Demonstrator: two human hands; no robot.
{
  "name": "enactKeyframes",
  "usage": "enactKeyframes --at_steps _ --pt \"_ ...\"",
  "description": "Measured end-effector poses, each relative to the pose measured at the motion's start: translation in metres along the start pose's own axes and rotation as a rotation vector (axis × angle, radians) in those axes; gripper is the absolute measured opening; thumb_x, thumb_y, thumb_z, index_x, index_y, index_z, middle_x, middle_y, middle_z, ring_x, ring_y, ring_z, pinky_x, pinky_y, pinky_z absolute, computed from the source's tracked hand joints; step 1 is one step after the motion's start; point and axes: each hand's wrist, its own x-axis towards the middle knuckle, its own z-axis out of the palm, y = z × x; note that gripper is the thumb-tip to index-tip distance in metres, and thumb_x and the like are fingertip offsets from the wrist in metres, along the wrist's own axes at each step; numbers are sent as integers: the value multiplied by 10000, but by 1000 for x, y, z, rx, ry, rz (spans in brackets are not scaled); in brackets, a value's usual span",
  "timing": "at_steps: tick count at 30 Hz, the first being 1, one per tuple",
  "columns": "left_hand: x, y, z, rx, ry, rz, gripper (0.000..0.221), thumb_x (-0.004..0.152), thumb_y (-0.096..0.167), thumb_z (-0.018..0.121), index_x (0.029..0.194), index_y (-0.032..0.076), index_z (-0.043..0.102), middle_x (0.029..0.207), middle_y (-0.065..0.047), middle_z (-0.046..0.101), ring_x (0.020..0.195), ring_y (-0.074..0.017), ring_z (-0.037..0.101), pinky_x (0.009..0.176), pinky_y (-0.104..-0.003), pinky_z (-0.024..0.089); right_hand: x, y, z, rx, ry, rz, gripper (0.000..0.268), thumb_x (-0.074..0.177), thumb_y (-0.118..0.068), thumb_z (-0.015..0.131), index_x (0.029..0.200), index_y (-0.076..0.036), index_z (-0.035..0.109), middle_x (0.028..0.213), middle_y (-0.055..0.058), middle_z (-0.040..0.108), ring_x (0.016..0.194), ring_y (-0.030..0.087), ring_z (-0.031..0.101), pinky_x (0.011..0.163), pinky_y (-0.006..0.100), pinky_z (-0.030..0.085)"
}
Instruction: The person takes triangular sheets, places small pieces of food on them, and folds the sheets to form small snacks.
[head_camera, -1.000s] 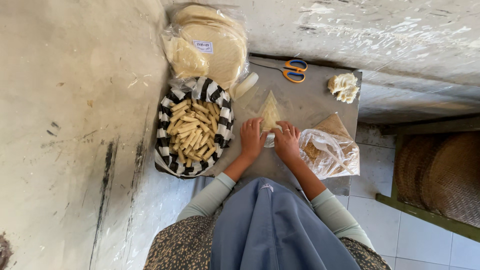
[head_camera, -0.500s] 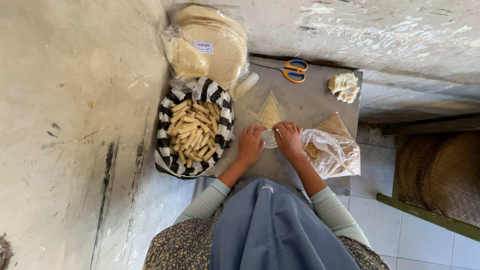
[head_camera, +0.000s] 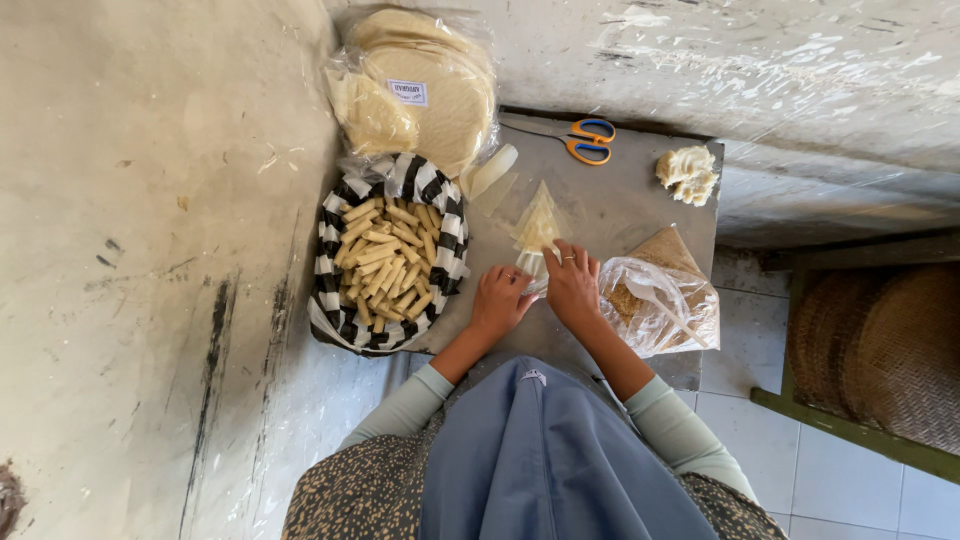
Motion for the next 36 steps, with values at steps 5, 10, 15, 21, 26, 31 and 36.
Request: enactKeyframes --at_steps 5,10,15,21,26,31,36 --pt "-1 -1 -1 -25 2 -10 300 808 230 805 1077 126 723 1081 -51 642 1062 -283 573 910 -438 440 12 6 9 -33 4 18 699 756 -3 663 1444 -60 554 1528 134 464 1294 342 468 1023 490 362" --pt "-4 0 0 -50 -4 -31 287 816 220 792 1078 126 721 1080 -62 635 1060 -292 566 902 -442 436 18 17 13 178 63 88 552 873 -36 653 1409 -152 582 1340 51 610 1246 299 531 1036 483 364" --pt "-3 -1 0 -56 1 -23 270 838 203 778 1088 124 715 1093 -62 635 1075 -293 566 911 -442 436 24 30 20 328 140 79 393 947 -46 651 1330 -98 580 1081 25 720 1116 295 595 971 494 369" --pt "-11 -10 14 -142 35 -68 269 858 180 769 1106 109 693 1066 -78 666 1049 -303 585 916 -439 453 32 53 22 914 176 450 316 948 -74 658 1251 -81 571 1004 52 697 898 133 654 818 303 539" --pt "0 -29 53 -1022 87 -496 392 940 175 723 1302 85 606 1055 -44 728 952 -131 658 830 -285 511 12 40 4 1230 52 350 249 980 -48 669 1214 -19 589 1030 56 665 933 112 626 844 270 524" --pt "6 -28 47 -1321 19 -543 258 1028 149 683 1258 33 687 1016 -34 708 860 -77 646 751 -221 510 -32 10 -25 1307 -81 386 182 1007 -67 606 1179 -6 612 1032 46 695 957 106 657 867 266 542" --pt "18 -35 -57 -905 355 -435 238 967 187 707 1188 102 689 990 -16 744 730 -50 642 569 -175 534 -107 6 -48 1196 520 617 134 1069 -76 603 1166 2 552 937 58 622 825 122 600 741 274 523"
